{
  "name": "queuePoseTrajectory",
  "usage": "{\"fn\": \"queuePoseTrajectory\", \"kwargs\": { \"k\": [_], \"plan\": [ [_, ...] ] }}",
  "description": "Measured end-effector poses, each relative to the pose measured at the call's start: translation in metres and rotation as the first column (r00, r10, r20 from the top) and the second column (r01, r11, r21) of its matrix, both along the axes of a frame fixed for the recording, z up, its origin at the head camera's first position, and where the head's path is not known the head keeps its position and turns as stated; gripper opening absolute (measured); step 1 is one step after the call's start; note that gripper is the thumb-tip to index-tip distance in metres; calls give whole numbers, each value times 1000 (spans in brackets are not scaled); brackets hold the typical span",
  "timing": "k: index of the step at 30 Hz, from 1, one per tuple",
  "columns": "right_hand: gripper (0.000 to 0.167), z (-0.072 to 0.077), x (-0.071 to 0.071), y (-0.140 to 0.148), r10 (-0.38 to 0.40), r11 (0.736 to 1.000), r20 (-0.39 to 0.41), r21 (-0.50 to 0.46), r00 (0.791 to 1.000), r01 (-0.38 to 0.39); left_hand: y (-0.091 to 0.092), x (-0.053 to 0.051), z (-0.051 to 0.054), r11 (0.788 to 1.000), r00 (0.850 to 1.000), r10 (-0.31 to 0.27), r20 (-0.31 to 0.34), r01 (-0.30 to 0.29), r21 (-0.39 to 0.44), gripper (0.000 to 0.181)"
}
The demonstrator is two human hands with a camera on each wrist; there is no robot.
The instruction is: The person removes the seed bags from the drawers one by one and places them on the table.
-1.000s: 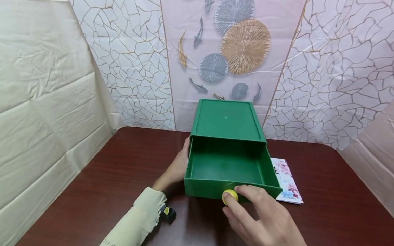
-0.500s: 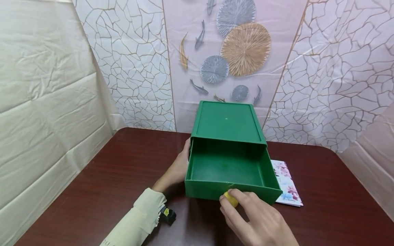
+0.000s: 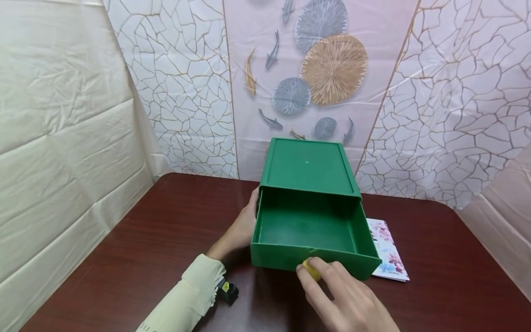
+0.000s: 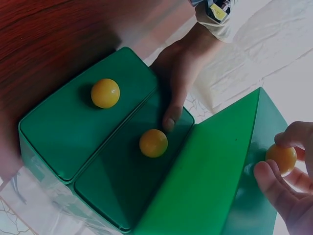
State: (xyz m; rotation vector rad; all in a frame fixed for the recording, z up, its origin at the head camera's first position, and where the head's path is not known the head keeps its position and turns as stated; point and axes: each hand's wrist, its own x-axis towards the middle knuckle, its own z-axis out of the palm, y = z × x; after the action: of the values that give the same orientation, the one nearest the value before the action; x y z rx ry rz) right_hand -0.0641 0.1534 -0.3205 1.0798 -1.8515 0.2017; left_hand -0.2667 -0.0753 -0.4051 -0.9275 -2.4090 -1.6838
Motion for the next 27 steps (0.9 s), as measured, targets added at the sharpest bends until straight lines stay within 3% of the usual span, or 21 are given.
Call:
{"fn": "queuePoseTrajectory", "kwargs": {
  "k": [5,9,16,20,27],
  "plan": [
    [39,1,1,-3,1,1000,35,-1,999,-1,-5,1,-2,998,999,-48,-23,48,34,108],
    [38,4,-3,-4,-9,1000,-4,0,1000,9,-6,-3,-5,995,995,-86,-57,89,43,115],
    [40,8,-14,-7,-105,994,-37,-29,994,104,-6,-8,-6,997,996,-65,-59,67,45,114],
    [41,9,-18,-8,-114,993,-43,-32,993,112,-5,-7,-5,998,997,-54,-47,56,37,110],
    [52,9,-20,-2,-147,989,134,15,980,146,-1,-5,-3,999,1000,-30,0,30,32,109]
  ]
}}
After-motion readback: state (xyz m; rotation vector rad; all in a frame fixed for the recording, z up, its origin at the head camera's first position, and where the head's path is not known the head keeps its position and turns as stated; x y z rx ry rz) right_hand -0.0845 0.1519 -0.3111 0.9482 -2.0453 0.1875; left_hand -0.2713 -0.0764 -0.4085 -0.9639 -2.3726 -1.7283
